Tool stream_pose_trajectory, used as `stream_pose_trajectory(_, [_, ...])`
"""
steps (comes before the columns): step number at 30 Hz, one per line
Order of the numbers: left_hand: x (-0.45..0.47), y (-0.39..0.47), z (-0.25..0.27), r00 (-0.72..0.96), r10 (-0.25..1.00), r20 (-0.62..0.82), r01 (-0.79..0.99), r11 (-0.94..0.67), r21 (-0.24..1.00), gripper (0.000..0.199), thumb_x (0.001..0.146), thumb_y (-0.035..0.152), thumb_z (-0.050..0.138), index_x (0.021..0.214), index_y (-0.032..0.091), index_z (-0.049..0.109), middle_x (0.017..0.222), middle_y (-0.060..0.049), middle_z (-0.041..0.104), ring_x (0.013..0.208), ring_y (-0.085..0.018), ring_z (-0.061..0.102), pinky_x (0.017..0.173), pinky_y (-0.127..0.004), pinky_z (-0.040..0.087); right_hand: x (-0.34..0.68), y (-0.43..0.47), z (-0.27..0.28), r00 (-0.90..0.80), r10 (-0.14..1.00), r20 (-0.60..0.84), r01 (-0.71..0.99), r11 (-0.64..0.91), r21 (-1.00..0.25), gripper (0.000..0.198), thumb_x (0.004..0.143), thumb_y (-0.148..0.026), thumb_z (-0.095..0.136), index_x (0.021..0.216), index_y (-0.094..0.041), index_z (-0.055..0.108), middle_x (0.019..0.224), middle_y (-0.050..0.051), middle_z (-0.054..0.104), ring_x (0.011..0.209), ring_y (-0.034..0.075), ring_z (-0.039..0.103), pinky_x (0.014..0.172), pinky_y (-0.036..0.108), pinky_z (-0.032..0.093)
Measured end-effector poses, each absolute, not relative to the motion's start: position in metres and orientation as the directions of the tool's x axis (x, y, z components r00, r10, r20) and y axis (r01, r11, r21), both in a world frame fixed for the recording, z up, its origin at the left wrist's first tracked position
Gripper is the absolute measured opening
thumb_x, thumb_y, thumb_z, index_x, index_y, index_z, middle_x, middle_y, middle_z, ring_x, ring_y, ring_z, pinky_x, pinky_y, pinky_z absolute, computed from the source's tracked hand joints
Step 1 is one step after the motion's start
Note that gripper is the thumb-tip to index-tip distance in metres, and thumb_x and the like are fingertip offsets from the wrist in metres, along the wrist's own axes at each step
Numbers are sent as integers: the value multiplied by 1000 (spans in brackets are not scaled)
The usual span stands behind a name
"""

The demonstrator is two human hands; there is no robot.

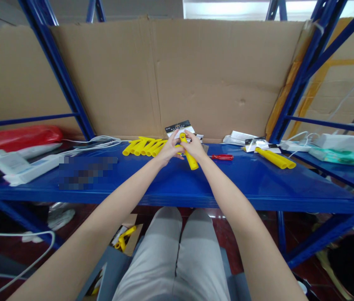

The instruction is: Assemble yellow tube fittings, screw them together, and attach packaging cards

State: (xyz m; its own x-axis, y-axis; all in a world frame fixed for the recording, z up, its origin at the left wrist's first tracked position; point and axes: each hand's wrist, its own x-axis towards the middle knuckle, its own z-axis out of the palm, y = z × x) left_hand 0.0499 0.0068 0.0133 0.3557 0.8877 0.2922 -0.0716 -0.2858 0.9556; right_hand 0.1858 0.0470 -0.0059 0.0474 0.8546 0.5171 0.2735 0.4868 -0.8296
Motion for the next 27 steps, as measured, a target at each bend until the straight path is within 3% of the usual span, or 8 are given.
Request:
stream_pose_trajectory(8, [50,3,16,343,898,275,42,-307,951,107,75,1,56,158,42,1,150,-11,50,64,-6,67,50,-15,51,181,37,-1,76,882,465,295,426,-855,76,72,-15,59,147,-20,48,140,13,57,94,20,68,86,38,58])
stream_pose_trajectory(16, [50,1,18,261,928,267,151,-312,938,93,82,1,48,160,34,8,136,-11,62,54,-3,63,43,-13,44,185,34,3,132,859,495,289,444,-848,73,74,-17,60,146,-18,47,138,14,57,108,23,65,92,38,56])
stream_pose_trajectory(27, [49,5,16,142,930,338,222,-363,905,87,82,0,48,159,25,16,125,-9,69,47,-2,57,43,-14,42,249,25,52,432,779,454,322,337,-885,72,79,-13,59,149,-20,43,134,13,58,80,17,69,69,32,61])
